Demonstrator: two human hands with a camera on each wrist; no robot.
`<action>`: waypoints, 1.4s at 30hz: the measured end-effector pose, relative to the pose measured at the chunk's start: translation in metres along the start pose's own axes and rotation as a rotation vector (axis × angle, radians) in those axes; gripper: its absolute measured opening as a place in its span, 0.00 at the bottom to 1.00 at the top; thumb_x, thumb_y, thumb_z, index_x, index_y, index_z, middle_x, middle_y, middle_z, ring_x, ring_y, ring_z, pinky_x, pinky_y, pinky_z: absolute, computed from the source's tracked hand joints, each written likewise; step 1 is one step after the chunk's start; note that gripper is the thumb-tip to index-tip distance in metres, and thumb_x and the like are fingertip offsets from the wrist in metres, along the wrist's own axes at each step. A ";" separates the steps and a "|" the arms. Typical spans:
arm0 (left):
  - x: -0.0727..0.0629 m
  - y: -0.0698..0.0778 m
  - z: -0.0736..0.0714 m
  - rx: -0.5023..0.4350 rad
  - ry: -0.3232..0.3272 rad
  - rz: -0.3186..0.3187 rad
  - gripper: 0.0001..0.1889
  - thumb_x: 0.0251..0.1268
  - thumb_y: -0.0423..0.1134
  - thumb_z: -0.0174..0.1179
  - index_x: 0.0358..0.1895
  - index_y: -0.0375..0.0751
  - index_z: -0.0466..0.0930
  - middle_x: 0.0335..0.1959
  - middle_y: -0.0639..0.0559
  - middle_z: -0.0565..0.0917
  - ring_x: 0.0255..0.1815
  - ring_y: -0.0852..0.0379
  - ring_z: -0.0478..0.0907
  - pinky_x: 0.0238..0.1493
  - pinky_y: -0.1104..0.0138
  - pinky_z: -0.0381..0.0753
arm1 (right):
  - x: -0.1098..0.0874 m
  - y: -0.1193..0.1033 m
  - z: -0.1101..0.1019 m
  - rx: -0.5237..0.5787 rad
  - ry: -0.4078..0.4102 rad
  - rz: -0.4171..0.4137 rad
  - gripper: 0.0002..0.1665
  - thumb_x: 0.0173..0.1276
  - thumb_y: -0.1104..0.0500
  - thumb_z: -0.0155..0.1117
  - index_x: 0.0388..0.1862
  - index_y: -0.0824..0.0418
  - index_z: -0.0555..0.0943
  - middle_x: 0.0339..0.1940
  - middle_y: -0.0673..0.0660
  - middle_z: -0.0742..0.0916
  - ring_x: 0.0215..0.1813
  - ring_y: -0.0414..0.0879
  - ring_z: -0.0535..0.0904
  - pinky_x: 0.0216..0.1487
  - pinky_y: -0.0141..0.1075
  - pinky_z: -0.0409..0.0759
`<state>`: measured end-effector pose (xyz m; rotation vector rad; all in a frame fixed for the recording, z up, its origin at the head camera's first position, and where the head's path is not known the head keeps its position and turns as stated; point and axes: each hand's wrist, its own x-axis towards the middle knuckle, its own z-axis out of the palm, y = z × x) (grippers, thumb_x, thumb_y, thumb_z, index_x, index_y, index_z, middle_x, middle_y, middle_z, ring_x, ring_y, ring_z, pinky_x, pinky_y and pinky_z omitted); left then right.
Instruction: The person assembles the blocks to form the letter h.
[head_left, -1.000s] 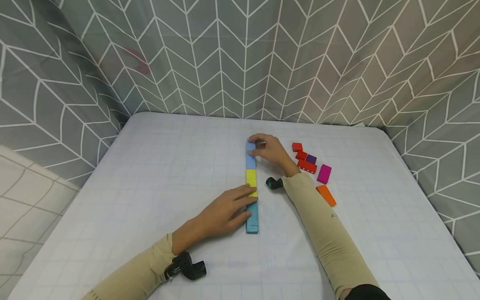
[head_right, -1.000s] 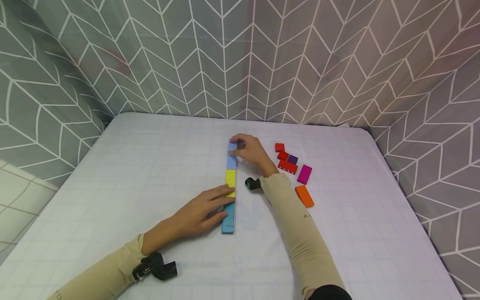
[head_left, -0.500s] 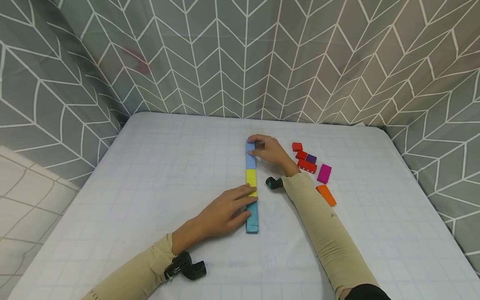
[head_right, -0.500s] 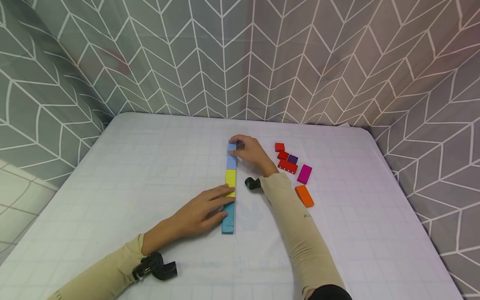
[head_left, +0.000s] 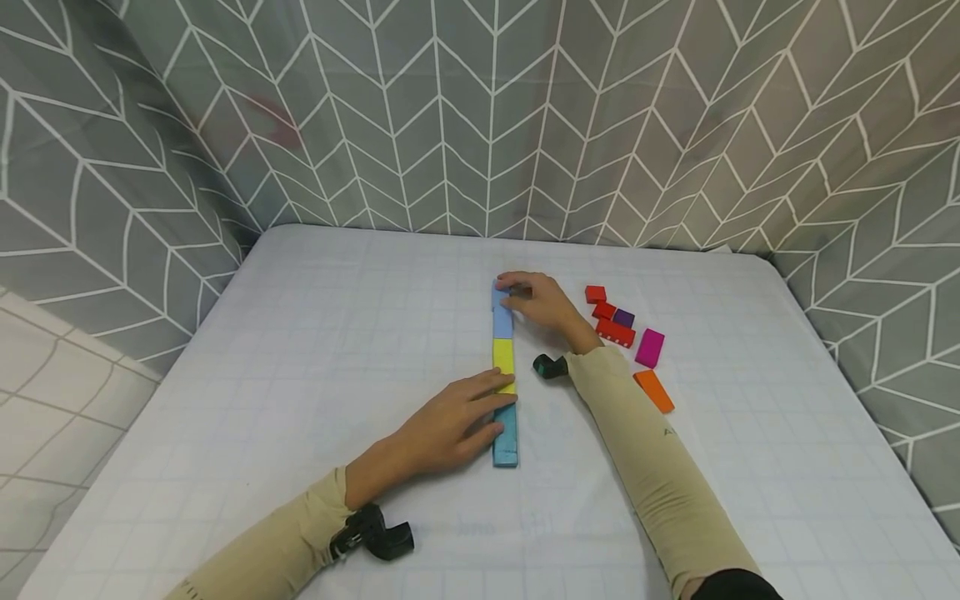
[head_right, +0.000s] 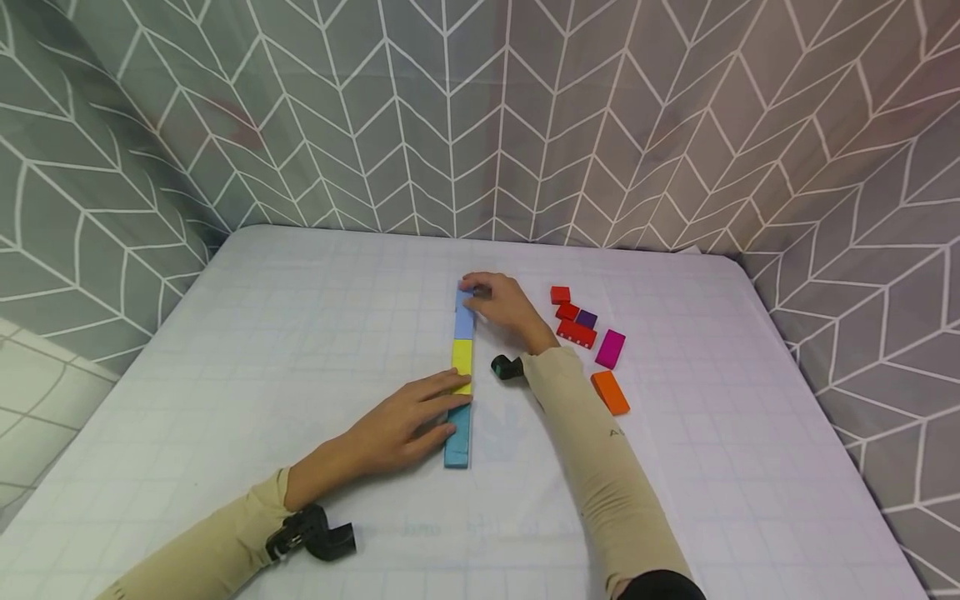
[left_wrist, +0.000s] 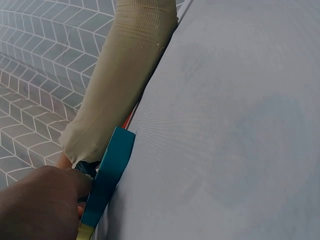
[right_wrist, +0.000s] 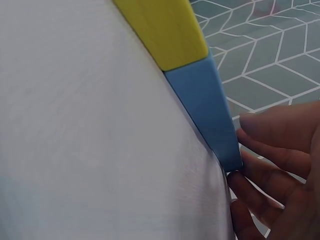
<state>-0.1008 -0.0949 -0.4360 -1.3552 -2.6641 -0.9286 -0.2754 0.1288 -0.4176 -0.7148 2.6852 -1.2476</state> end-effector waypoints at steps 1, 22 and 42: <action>0.000 0.000 0.000 0.000 -0.002 -0.001 0.23 0.80 0.44 0.58 0.72 0.41 0.76 0.78 0.47 0.68 0.81 0.51 0.57 0.78 0.57 0.58 | 0.000 0.001 0.000 -0.001 0.000 0.006 0.18 0.74 0.64 0.66 0.60 0.64 0.85 0.70 0.59 0.80 0.72 0.54 0.73 0.73 0.47 0.70; 0.000 0.001 -0.001 -0.003 -0.002 -0.003 0.23 0.80 0.44 0.58 0.72 0.40 0.76 0.78 0.47 0.68 0.81 0.51 0.57 0.78 0.57 0.57 | -0.003 0.002 0.000 0.001 0.005 -0.005 0.17 0.75 0.64 0.66 0.61 0.62 0.84 0.71 0.57 0.80 0.74 0.52 0.71 0.75 0.47 0.68; 0.002 0.002 0.001 0.004 -0.021 -0.028 0.24 0.79 0.44 0.59 0.73 0.42 0.76 0.79 0.49 0.67 0.81 0.53 0.56 0.78 0.57 0.58 | -0.019 -0.005 -0.023 -0.011 0.083 -0.051 0.18 0.74 0.64 0.65 0.62 0.63 0.84 0.74 0.59 0.77 0.76 0.55 0.68 0.70 0.54 0.73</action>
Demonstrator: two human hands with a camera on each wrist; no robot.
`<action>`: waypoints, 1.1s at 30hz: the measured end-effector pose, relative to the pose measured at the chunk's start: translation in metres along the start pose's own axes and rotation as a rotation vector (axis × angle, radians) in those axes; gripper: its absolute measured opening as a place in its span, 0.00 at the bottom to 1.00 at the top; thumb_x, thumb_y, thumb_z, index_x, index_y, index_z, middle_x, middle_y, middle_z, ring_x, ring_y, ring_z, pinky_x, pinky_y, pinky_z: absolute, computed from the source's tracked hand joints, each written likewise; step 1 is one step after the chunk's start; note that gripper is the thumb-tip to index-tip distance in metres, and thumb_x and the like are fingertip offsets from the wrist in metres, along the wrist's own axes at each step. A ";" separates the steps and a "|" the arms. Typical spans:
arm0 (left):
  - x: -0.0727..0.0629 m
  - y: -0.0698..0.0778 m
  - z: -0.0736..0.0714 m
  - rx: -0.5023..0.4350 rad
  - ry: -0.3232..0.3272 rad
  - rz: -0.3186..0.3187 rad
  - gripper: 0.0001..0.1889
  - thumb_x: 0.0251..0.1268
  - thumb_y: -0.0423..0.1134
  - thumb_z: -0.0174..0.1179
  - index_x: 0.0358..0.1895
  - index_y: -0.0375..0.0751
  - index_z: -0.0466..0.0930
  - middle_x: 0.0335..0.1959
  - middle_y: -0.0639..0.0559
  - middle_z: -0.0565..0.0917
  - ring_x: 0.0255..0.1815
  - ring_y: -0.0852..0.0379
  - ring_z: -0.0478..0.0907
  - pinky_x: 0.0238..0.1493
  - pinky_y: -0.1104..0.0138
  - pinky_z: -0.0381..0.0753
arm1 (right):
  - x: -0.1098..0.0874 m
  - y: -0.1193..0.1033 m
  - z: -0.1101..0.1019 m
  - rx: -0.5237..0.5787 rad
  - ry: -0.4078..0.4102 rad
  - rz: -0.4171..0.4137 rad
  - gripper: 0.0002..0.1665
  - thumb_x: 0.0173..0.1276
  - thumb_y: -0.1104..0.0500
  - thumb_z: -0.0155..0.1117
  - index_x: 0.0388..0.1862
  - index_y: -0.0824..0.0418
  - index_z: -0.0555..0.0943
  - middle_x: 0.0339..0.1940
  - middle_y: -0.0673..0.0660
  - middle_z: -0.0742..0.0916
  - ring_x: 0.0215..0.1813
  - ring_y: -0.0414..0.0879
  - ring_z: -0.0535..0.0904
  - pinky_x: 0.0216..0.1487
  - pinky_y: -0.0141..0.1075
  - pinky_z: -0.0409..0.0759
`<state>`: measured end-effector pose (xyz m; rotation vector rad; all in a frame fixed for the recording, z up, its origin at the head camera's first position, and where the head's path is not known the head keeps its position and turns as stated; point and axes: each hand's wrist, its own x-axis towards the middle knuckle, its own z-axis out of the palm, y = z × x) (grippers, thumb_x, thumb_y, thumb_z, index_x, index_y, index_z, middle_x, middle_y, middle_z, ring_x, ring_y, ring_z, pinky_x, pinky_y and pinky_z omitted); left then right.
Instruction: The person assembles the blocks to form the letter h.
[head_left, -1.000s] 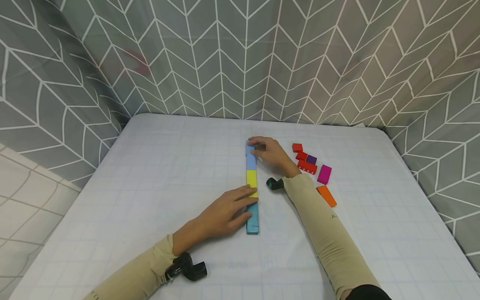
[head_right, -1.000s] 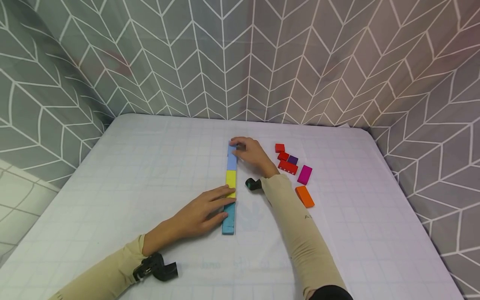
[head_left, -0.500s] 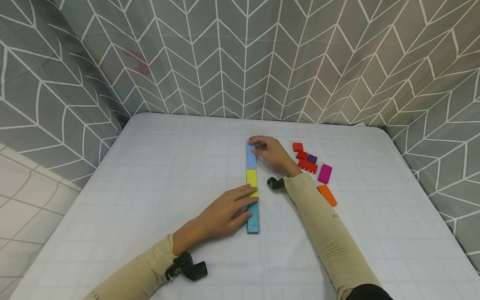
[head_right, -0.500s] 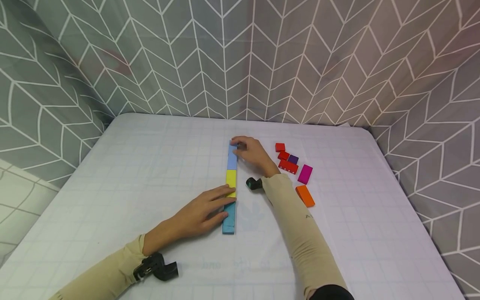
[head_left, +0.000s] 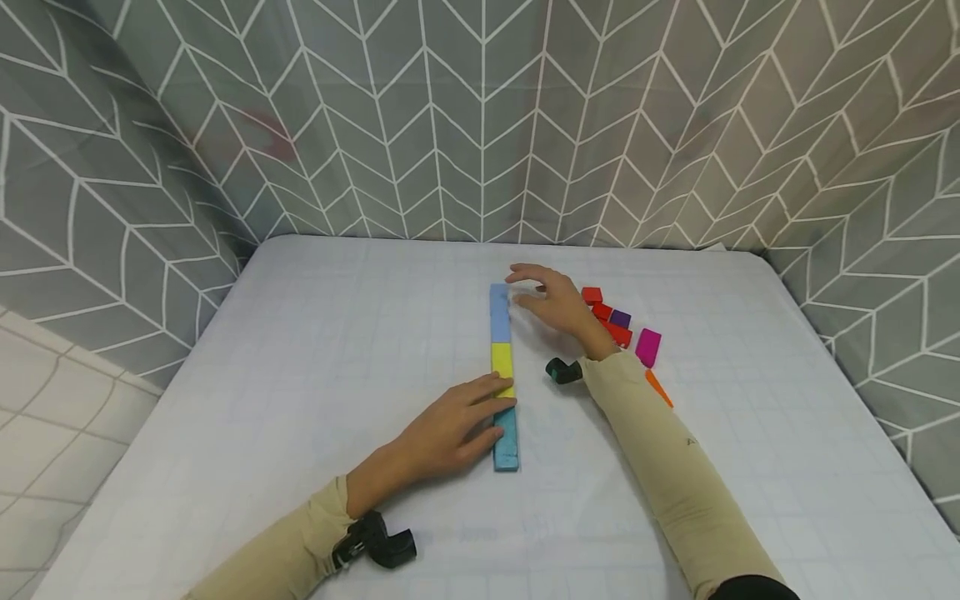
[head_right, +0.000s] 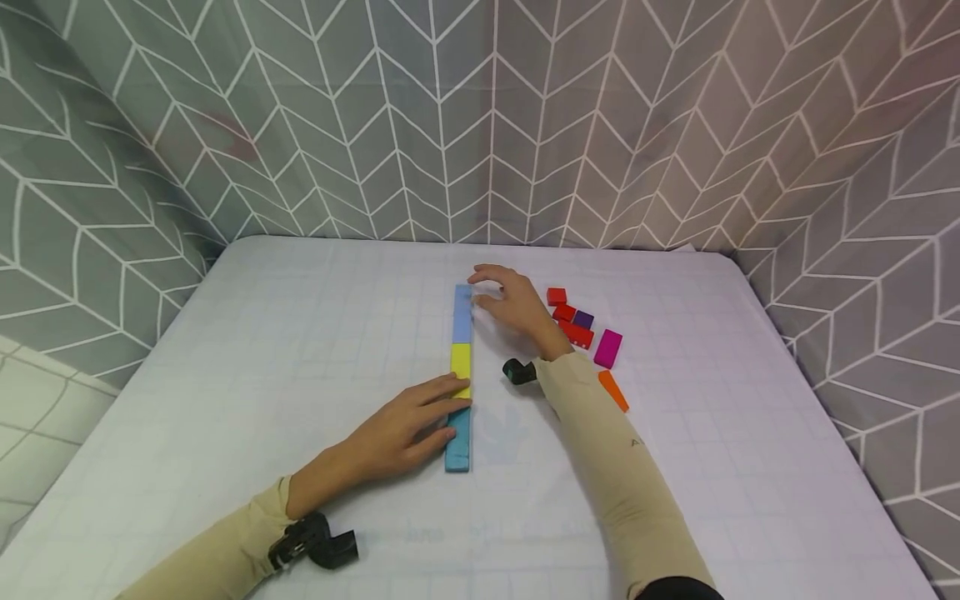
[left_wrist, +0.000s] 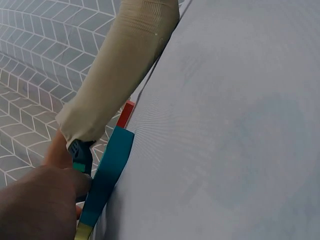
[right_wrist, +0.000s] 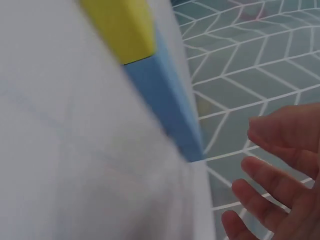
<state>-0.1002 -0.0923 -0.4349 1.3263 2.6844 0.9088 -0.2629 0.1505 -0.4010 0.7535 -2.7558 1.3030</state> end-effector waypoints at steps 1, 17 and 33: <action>-0.001 0.000 0.000 0.002 0.000 -0.006 0.24 0.79 0.45 0.59 0.73 0.42 0.76 0.79 0.49 0.67 0.81 0.54 0.55 0.78 0.57 0.58 | -0.002 -0.002 -0.003 -0.001 0.009 -0.008 0.18 0.74 0.64 0.65 0.62 0.63 0.83 0.73 0.59 0.78 0.75 0.55 0.69 0.69 0.54 0.74; -0.004 0.001 -0.005 0.005 0.031 0.011 0.24 0.78 0.43 0.60 0.72 0.41 0.77 0.78 0.47 0.68 0.80 0.50 0.58 0.78 0.56 0.59 | -0.047 -0.004 -0.036 -0.065 0.191 -0.010 0.17 0.72 0.66 0.68 0.58 0.63 0.84 0.59 0.60 0.87 0.61 0.59 0.80 0.62 0.56 0.78; -0.003 0.000 0.000 0.006 0.014 0.008 0.24 0.79 0.44 0.59 0.72 0.41 0.76 0.78 0.48 0.67 0.81 0.53 0.56 0.78 0.56 0.59 | -0.081 0.007 -0.054 -0.106 0.237 -0.016 0.14 0.71 0.72 0.64 0.54 0.67 0.85 0.54 0.63 0.87 0.46 0.61 0.83 0.51 0.57 0.81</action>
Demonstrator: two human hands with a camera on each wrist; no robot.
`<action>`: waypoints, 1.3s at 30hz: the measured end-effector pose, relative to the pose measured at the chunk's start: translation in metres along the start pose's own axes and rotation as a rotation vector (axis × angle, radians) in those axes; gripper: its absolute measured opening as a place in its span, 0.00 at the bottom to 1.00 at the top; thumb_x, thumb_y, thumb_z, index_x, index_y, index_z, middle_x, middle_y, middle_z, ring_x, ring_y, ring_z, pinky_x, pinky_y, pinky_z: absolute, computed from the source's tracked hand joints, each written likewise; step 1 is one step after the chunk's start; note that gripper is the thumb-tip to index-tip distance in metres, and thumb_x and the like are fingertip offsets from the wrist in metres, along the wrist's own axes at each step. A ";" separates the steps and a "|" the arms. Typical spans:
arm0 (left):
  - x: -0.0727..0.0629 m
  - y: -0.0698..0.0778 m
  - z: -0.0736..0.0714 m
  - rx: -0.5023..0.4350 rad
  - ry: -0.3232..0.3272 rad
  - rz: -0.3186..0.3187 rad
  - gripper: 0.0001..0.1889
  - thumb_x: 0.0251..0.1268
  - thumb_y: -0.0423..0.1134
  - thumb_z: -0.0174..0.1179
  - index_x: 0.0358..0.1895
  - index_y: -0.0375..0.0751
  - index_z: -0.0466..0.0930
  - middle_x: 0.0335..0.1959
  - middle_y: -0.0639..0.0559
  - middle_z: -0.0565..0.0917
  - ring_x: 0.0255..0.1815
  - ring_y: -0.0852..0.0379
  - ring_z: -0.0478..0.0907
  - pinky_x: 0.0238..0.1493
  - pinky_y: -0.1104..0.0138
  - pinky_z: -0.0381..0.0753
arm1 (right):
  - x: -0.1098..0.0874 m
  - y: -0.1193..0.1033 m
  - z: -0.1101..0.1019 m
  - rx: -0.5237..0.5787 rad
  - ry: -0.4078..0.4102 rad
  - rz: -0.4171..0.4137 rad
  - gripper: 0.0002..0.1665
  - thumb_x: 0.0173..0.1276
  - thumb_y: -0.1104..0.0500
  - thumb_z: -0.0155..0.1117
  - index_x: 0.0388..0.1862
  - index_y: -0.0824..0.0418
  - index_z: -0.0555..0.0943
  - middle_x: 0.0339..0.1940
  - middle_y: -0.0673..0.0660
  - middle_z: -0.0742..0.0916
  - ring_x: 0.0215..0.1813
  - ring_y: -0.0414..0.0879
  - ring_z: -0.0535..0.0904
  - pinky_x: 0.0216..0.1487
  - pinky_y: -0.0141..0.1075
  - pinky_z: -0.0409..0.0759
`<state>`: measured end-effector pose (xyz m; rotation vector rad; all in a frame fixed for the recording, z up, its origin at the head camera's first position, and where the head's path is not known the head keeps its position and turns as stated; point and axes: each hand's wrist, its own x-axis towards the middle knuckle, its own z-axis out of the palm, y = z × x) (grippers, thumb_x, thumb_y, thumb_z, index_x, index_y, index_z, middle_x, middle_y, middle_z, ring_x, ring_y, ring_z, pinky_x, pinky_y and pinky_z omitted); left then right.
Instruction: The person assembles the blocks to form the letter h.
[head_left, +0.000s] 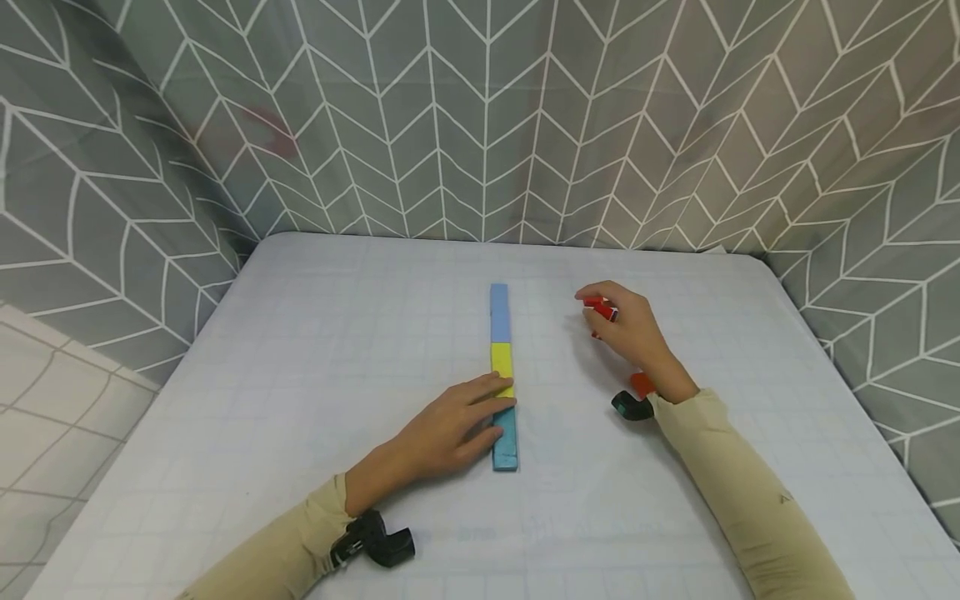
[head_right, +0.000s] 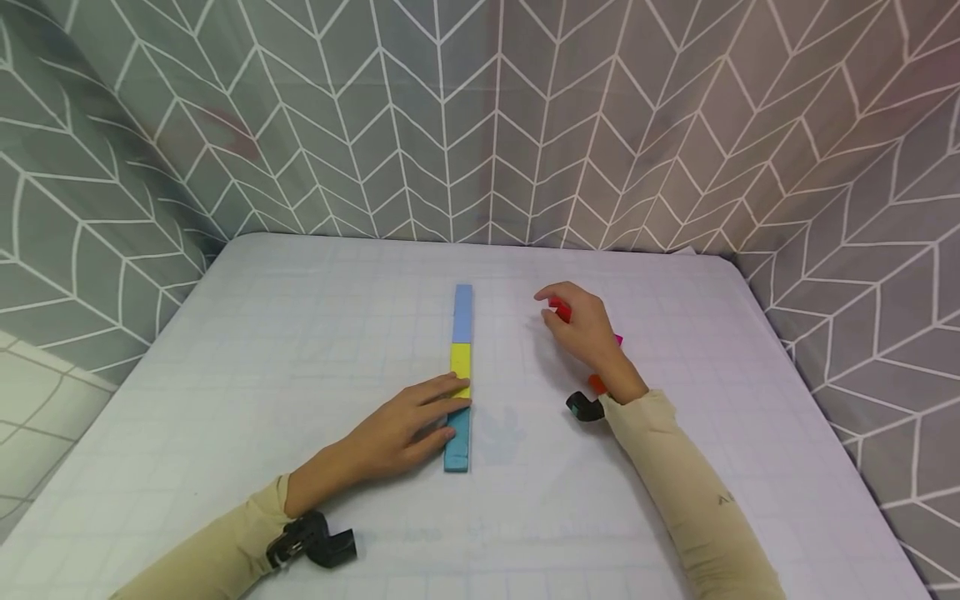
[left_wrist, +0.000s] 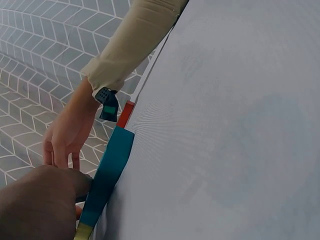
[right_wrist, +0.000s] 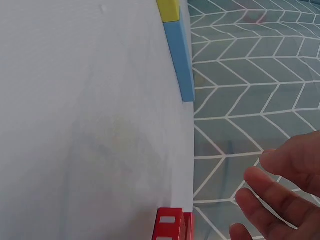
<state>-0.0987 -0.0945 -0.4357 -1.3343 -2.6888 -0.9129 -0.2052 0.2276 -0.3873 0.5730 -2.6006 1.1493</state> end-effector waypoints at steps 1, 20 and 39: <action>0.000 0.000 0.000 -0.001 -0.001 0.001 0.24 0.79 0.44 0.59 0.72 0.41 0.76 0.78 0.48 0.67 0.81 0.53 0.56 0.78 0.56 0.59 | -0.002 0.001 -0.001 0.002 0.001 0.001 0.14 0.71 0.72 0.64 0.54 0.67 0.85 0.54 0.64 0.87 0.46 0.60 0.83 0.50 0.57 0.82; -0.001 0.000 -0.001 0.003 0.002 -0.002 0.24 0.79 0.44 0.59 0.72 0.41 0.76 0.78 0.48 0.68 0.81 0.53 0.57 0.78 0.56 0.59 | -0.027 0.021 -0.019 -0.090 -0.021 0.097 0.15 0.69 0.73 0.67 0.54 0.69 0.83 0.51 0.66 0.86 0.54 0.62 0.80 0.58 0.62 0.80; 0.000 0.002 -0.003 -0.007 0.000 0.014 0.24 0.79 0.43 0.59 0.72 0.40 0.76 0.78 0.46 0.68 0.81 0.51 0.57 0.78 0.56 0.59 | -0.034 0.026 -0.025 -0.158 -0.160 0.145 0.16 0.66 0.69 0.73 0.53 0.66 0.86 0.49 0.63 0.87 0.49 0.58 0.78 0.50 0.52 0.81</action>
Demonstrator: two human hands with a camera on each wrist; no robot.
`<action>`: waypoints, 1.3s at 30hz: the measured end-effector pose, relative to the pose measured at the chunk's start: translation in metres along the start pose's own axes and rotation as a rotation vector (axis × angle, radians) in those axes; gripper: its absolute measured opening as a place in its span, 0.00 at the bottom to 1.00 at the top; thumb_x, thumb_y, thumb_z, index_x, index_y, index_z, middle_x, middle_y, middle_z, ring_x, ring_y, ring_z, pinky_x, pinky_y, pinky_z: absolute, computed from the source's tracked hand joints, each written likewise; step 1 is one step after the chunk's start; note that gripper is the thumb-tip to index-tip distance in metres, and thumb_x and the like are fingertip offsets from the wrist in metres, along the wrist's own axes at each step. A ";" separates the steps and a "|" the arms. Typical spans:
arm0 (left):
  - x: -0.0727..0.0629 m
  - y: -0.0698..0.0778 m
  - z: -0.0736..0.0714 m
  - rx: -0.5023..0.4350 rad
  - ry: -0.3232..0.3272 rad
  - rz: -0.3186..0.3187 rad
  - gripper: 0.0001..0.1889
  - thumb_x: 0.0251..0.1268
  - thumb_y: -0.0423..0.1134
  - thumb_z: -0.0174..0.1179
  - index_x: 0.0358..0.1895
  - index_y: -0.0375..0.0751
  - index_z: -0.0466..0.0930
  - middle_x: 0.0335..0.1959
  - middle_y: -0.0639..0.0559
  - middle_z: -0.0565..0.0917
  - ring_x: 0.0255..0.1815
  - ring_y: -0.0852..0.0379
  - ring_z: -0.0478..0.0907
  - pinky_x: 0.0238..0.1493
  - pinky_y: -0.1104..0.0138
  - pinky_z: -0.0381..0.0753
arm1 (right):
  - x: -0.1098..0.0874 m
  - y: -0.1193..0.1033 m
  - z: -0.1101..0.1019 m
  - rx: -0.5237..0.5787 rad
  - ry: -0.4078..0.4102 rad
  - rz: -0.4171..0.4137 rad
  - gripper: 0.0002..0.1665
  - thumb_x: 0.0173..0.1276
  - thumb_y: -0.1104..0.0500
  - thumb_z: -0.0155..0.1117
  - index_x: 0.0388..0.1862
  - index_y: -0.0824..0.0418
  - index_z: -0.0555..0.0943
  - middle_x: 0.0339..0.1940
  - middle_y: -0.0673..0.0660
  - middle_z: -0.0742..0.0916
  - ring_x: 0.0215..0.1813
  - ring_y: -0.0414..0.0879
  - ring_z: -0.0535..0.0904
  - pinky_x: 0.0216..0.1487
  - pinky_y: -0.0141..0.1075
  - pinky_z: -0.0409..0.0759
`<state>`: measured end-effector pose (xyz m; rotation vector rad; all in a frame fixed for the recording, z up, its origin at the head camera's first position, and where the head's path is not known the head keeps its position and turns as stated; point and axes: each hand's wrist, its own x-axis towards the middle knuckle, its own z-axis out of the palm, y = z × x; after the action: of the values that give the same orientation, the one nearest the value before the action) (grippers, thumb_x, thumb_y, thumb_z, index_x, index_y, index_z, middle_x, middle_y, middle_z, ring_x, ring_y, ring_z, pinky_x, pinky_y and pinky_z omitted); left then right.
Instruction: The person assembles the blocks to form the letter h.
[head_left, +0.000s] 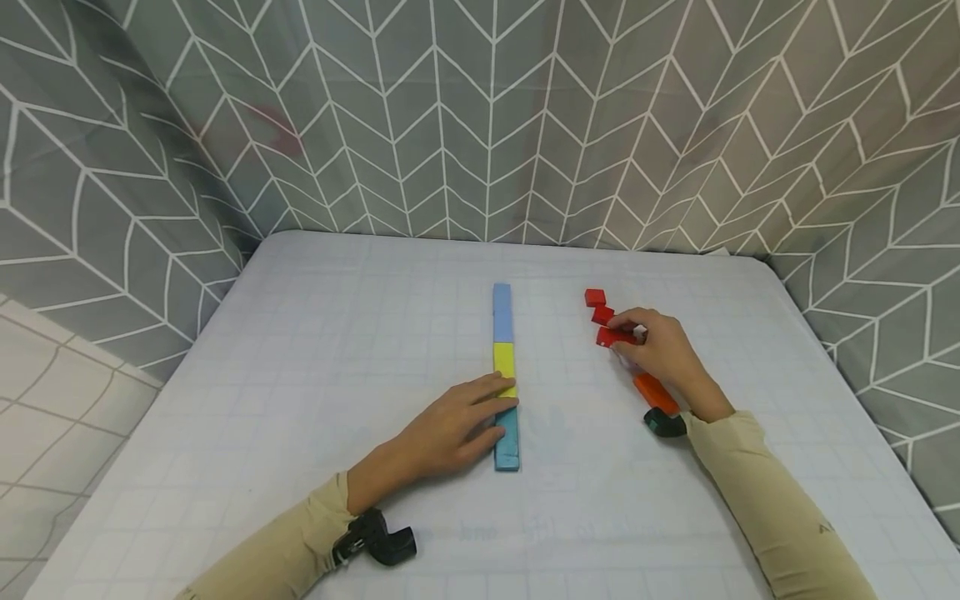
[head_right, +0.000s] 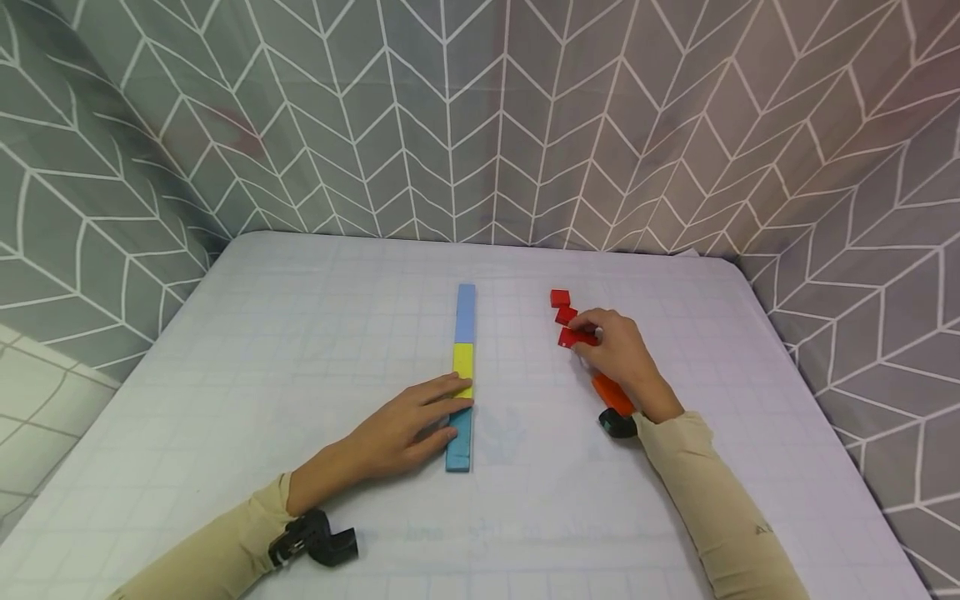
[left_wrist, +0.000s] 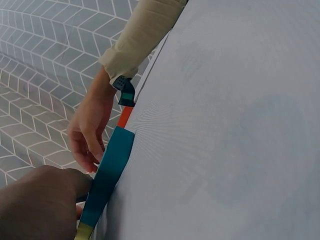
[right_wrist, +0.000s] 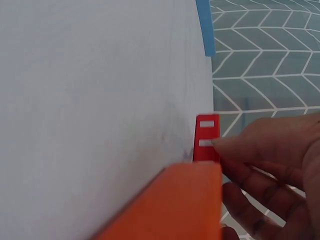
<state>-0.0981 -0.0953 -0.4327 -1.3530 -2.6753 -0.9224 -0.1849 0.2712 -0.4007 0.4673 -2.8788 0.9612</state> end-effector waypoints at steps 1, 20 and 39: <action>0.000 0.000 0.000 0.002 -0.001 -0.001 0.24 0.79 0.43 0.59 0.72 0.40 0.76 0.78 0.46 0.68 0.81 0.51 0.57 0.78 0.56 0.59 | -0.001 0.001 -0.001 -0.001 -0.007 -0.001 0.17 0.66 0.69 0.73 0.53 0.65 0.86 0.48 0.63 0.87 0.48 0.58 0.78 0.49 0.52 0.81; 0.001 0.001 -0.001 0.010 0.006 0.012 0.24 0.78 0.43 0.60 0.72 0.39 0.76 0.77 0.45 0.69 0.80 0.49 0.59 0.77 0.55 0.61 | -0.009 0.013 -0.008 0.003 -0.030 0.031 0.23 0.64 0.64 0.78 0.59 0.60 0.87 0.52 0.64 0.86 0.48 0.58 0.78 0.42 0.44 0.85; 0.001 0.000 0.000 0.011 -0.014 -0.017 0.24 0.79 0.43 0.59 0.72 0.40 0.76 0.78 0.46 0.68 0.81 0.52 0.57 0.78 0.57 0.59 | -0.007 -0.005 -0.008 0.098 0.023 -0.070 0.20 0.64 0.69 0.75 0.55 0.61 0.87 0.50 0.61 0.87 0.42 0.56 0.78 0.39 0.31 0.77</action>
<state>-0.0988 -0.0944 -0.4318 -1.3413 -2.7026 -0.9018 -0.1768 0.2739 -0.3926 0.5558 -2.7843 1.0925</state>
